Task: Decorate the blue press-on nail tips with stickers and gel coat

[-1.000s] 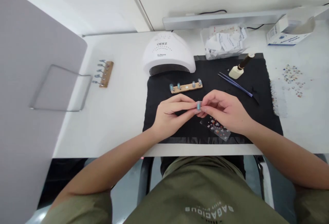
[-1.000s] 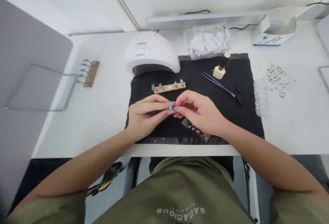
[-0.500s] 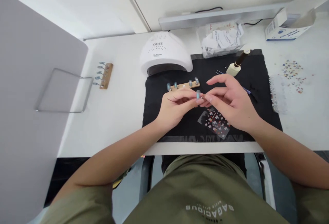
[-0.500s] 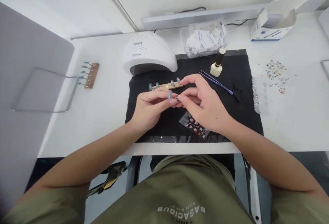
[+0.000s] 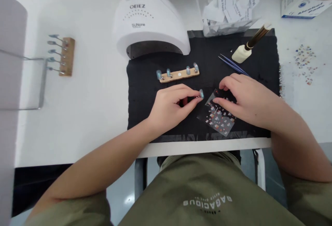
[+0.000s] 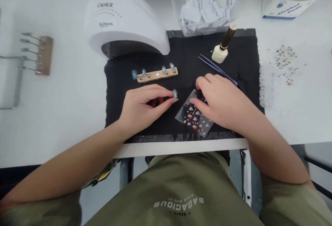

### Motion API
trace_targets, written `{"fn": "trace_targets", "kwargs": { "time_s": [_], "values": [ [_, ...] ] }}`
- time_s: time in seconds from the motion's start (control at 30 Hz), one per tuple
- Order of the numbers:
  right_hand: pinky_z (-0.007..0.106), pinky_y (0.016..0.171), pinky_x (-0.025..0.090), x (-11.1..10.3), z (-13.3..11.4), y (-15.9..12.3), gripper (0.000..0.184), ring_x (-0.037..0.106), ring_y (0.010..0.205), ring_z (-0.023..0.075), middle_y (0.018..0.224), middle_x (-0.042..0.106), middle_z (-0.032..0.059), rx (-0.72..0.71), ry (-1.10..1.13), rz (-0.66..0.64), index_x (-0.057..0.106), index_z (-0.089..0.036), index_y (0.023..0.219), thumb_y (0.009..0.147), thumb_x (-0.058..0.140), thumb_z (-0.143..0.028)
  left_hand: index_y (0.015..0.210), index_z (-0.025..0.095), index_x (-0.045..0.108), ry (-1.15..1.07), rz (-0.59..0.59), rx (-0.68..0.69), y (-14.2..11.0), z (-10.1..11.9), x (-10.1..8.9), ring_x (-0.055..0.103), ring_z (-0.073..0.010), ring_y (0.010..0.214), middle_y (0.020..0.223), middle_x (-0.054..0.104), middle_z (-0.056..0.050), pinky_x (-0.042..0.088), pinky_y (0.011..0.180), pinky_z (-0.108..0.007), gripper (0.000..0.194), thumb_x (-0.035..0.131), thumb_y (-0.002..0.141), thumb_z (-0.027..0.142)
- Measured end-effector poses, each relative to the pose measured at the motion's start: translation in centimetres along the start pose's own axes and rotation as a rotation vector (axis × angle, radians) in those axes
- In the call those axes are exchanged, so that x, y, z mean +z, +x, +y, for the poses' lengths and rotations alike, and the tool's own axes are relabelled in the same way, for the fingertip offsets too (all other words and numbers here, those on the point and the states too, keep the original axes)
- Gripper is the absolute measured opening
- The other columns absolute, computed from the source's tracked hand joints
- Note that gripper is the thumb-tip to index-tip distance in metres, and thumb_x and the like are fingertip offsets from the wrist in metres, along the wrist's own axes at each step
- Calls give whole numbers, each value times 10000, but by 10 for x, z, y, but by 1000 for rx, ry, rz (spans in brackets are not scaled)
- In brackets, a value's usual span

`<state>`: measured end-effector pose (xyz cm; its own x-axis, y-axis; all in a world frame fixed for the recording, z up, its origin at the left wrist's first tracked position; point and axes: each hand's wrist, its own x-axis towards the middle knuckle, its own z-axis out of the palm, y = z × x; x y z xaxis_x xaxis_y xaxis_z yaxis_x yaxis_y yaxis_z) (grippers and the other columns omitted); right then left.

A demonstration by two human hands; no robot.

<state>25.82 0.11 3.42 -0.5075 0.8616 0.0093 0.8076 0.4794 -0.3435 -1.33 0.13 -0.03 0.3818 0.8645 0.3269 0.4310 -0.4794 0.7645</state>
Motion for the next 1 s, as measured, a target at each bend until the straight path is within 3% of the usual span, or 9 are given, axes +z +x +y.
{"fn": "trace_targets", "kwargs": {
  "time_s": [0.13, 0.2, 0.33, 0.47, 0.57, 0.73, 1.0],
  "values": [
    [530, 851, 580, -1, -2, 0, 327, 743, 975, 381, 1028, 761, 129, 1, 5, -20, 715, -221, 1096, 928, 860, -462, 1025, 208, 902, 22, -6, 47, -1, -1, 3, 674, -96, 649, 988, 888, -30, 572, 668, -224, 84, 833, 1006, 164],
    [523, 849, 588, -3, -2, 3, 291, 751, 962, 366, 1027, 772, 121, 1, 55, -15, 739, -225, 1086, 910, 872, -415, 1024, 209, 904, -10, 4, 28, -1, 0, 3, 684, -96, 659, 992, 893, -28, 578, 669, -222, 95, 833, 999, 152],
    [474, 864, 619, -7, -10, 9, 161, 782, 956, 302, 1048, 825, 78, -39, 224, 75, 808, -259, 1123, 973, 814, -320, 1009, 246, 922, -179, 39, -148, 0, 5, 2, 701, -117, 662, 974, 899, -20, 584, 621, -243, 64, 877, 968, 225],
    [439, 947, 672, -3, -25, 12, 212, 827, 1016, 255, 1142, 883, 31, -98, 376, 186, 845, -305, 1213, 1022, 781, -241, 956, 226, 911, -479, 78, -362, 0, 9, 2, 777, -153, 695, 865, 874, -20, 661, 646, -270, 95, 958, 896, 282],
    [429, 972, 699, 3, -32, 14, 177, 848, 1014, 238, 1118, 903, -2, -130, 460, 225, 874, -341, 1159, 1042, 780, -246, 927, 217, 892, -603, 86, -431, 1, 12, 1, 808, -165, 700, 829, 862, -14, 721, 692, -302, 157, 1007, 854, 295],
    [439, 971, 729, 11, -31, 15, 153, 863, 1017, 233, 1132, 914, -12, -113, 480, 311, 911, -390, 1110, 1037, 814, -297, 941, 224, 912, -709, 116, -480, 0, 14, 2, 877, -206, 818, 930, 904, -36, 784, 817, -352, 223, 1053, 829, 356],
    [446, 913, 745, 12, -31, 17, 138, 870, 964, 238, 1054, 915, -5, -109, 484, 417, 923, -389, 994, 1015, 836, -284, 1101, 273, 935, -887, 66, -498, -8, 23, 1, 910, -240, 1025, 1101, 922, -41, 791, 983, -391, 218, 1008, 896, 282]
  ]
}}
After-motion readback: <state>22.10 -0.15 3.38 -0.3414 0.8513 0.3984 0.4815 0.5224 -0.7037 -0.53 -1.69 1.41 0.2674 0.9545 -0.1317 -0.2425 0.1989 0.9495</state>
